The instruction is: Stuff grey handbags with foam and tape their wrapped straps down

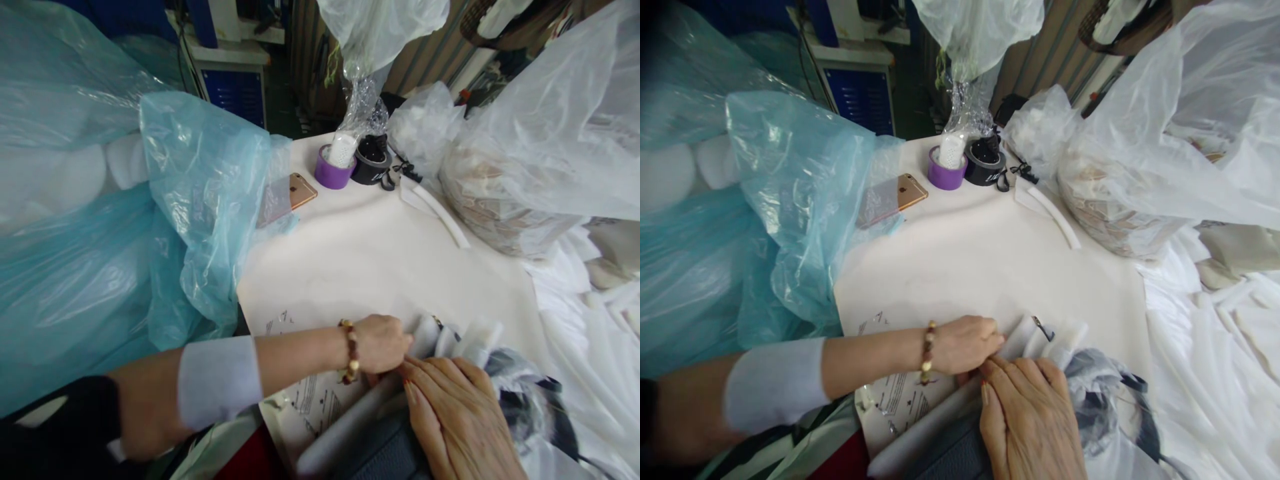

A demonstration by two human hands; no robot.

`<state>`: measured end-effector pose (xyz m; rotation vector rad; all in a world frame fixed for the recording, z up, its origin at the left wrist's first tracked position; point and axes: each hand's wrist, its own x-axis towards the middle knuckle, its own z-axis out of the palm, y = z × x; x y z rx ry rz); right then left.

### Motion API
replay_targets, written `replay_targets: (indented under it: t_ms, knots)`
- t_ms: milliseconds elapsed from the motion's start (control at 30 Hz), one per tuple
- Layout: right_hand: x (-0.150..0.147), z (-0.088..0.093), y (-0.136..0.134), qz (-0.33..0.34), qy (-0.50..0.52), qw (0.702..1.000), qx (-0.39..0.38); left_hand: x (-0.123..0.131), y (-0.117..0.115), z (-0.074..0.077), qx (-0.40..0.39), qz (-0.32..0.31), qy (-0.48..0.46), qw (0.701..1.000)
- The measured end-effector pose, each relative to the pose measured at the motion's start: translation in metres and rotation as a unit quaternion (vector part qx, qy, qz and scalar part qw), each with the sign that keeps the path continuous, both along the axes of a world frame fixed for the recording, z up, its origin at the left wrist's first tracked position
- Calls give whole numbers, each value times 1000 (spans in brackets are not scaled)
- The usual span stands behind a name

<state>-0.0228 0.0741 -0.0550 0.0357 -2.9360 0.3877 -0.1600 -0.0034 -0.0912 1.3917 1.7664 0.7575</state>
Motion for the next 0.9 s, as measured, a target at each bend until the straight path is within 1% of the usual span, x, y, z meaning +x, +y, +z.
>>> replay_targets:
  t_ms: [67,100,133,167,233,267,333,433,467,533,667,800,900]
  knots:
    - [0,0,0,3,8,1000,0,0,-34,0,10,-23,4,1000]
    - [0,1,0,4,8,1000,2,1,-53,0,28,-33,6,999]
    - [0,1,0,4,7,1000,3,1,-71,0,71,-82,13,994]
    - [0,1,1,4,8,1000,4,3,-87,-1,97,-124,38,987]
    - [0,0,2,2,6,1000,4,6,-110,-4,120,-171,76,975]
    - [0,-1,2,3,6,1000,3,7,-115,-6,131,-187,96,969]
    - [1,-2,3,8,-2,1000,4,9,-114,-11,163,-214,142,953]
    - [2,-3,4,5,-19,1000,5,10,-96,-22,235,-261,209,913]
    - [2,-3,4,1,-22,1000,4,10,-89,-25,257,-266,221,903]
    - [1,-3,3,-2,-24,1000,3,10,-77,-29,292,-264,226,891]
    - [0,-4,4,8,-21,1000,1,14,-65,-30,317,-237,225,891]
    - [4,-4,7,5,-25,1000,-4,21,-63,-30,310,-202,221,902]
    - [6,-1,8,10,-39,999,-27,26,-64,-32,299,-201,213,908]
